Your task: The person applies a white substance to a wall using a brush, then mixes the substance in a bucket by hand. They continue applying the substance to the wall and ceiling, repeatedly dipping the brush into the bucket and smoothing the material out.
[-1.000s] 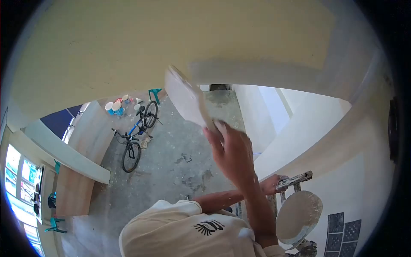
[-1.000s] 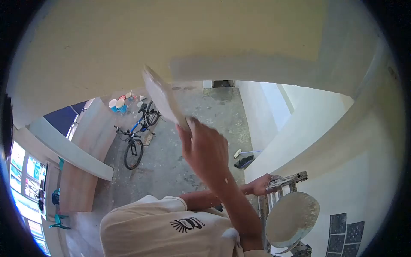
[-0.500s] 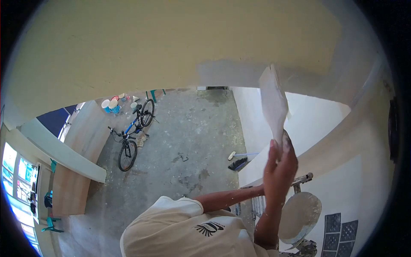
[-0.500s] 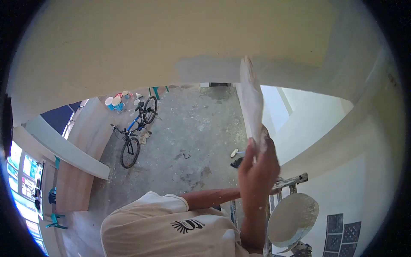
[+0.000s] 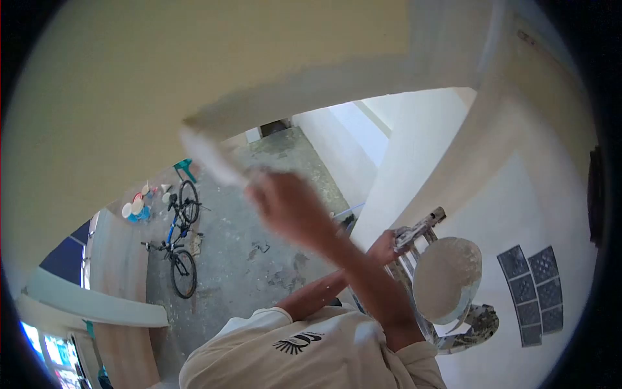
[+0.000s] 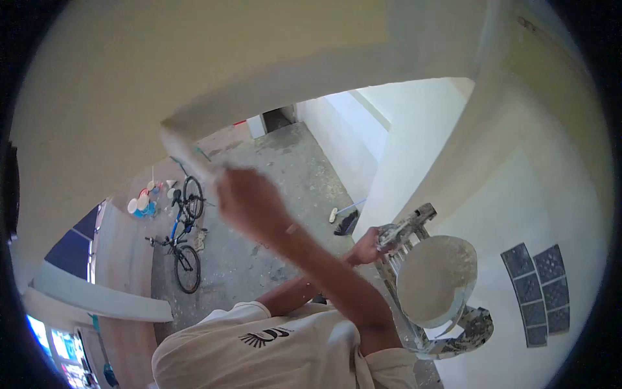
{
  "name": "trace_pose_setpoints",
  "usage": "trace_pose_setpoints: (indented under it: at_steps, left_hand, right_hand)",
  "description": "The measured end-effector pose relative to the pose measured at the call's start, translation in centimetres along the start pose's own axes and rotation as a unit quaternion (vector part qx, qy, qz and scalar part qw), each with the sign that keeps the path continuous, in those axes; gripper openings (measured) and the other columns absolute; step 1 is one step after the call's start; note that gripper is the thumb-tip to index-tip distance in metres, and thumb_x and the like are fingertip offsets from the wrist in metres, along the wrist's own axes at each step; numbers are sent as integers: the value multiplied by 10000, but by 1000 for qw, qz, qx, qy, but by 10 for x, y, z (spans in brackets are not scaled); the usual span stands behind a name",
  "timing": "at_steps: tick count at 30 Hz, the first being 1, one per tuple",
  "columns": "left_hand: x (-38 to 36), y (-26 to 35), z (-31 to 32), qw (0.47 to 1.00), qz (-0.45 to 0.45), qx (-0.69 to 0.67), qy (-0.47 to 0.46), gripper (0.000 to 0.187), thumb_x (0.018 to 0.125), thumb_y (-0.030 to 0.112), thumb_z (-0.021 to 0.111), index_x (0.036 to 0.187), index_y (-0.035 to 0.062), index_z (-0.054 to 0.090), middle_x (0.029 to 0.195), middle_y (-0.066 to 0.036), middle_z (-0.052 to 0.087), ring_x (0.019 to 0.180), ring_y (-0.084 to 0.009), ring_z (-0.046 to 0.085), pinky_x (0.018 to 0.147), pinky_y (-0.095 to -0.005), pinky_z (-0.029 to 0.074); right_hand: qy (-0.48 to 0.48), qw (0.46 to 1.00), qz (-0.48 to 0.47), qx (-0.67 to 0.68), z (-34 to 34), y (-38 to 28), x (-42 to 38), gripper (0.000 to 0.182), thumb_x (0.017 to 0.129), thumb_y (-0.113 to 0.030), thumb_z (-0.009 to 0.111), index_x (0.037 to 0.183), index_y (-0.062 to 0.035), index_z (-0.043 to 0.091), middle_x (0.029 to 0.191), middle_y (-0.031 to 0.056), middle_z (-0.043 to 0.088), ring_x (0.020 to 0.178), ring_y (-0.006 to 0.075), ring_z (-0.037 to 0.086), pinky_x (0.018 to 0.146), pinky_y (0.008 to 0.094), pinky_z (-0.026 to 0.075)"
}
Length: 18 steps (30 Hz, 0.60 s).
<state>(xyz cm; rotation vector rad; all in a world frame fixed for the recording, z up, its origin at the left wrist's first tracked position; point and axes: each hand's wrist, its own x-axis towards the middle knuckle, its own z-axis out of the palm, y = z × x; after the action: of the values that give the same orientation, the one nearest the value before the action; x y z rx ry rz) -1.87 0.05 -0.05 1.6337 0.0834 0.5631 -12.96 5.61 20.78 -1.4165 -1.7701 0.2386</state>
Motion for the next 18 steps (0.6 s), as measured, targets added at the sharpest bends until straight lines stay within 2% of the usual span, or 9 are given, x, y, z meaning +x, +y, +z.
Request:
trace_pose_setpoints:
  at_steps: [1, 2, 3, 4, 5, 8, 10, 13, 18]
  left_hand:
    - [-4, 3, 0, 999, -46, 3, -2, 267, 732, 231, 598, 901, 29, 555, 727, -55, 562, 696, -151, 474, 668, -308, 414]
    - [-13, -46, 12, 984, 12, -172, 51, 302, 727, 243, 616, 951, 45, 579, 802, -48, 590, 731, -152, 525, 709, -308, 432]
    - [-14, -81, 14, 994, 15, -85, 72, 320, 742, 220, 582, 1008, 42, 577, 869, -98, 601, 763, -167, 557, 740, -308, 442]
    - [-8, -30, 2, 998, 45, -47, 19, 321, 746, 219, 566, 1009, 34, 572, 873, -122, 598, 759, -171, 553, 737, -309, 440]
    - [-4, 24, -10, 997, 74, -10, -35, 323, 751, 218, 549, 1009, 26, 567, 877, -146, 594, 755, -176, 548, 733, -310, 439]
    - [2, 8, -1, 998, 57, 5, -3, 323, 735, 230, 541, 951, -9, 546, 710, -137, 562, 637, -164, 472, 628, -321, 428]
    - [4, 4, -5, 999, -19, -4, -46, 264, 769, 253, 573, 837, 0, 535, 695, -51, 539, 648, -148, 453, 613, -314, 408]
    - [4, 0, 1, 1000, 12, 5, 0, 260, 770, 247, 575, 853, 5, 533, 693, -48, 533, 655, -140, 458, 612, -309, 408]
    - [2, 1, 2, 999, 49, 11, 15, 317, 750, 228, 554, 936, -28, 532, 662, -92, 533, 628, -136, 423, 592, -308, 410]
  right_hand:
    - [68, 998, -20, -1, -21, 17, 4, 245, 836, -212, 514, 895, 16, 580, 631, 162, 575, 552, 284, 566, 571, 386, 452]
    - [55, 998, -3, 30, -49, 32, 3, 266, 823, -224, 537, 891, 26, 599, 598, 126, 566, 519, 198, 529, 545, 335, 430]
    - [31, 995, 69, 65, -77, 37, -1, 271, 792, -232, 574, 890, 19, 610, 589, 56, 543, 524, 128, 476, 536, 289, 405]
    - [51, 990, 110, 74, -96, 56, -5, 236, 780, -208, 579, 914, -19, 624, 664, 128, 600, 596, 226, 568, 606, 338, 444]
    - [64, 985, 141, 70, -118, 63, -9, 254, 769, -199, 586, 932, -9, 625, 638, 98, 593, 590, 157, 544, 606, 299, 434]
    - [148, 970, 191, 43, -166, 84, -29, 244, 743, -143, 594, 913, 31, 618, 627, 71, 588, 571, 121, 512, 571, 269, 416]
    - [203, 953, 221, -46, -191, 104, -41, 249, 765, -178, 568, 896, 27, 621, 624, 132, 604, 565, 206, 569, 586, 318, 435]
    - [330, 851, 289, -289, -203, 123, -56, 198, 778, -137, 513, 895, -6, 605, 756, 185, 621, 709, 341, 610, 679, 403, 477]
    - [341, 835, 266, -341, -182, 138, -38, 206, 771, -122, 481, 920, 13, 526, 754, 202, 613, 716, 351, 611, 648, 436, 498]
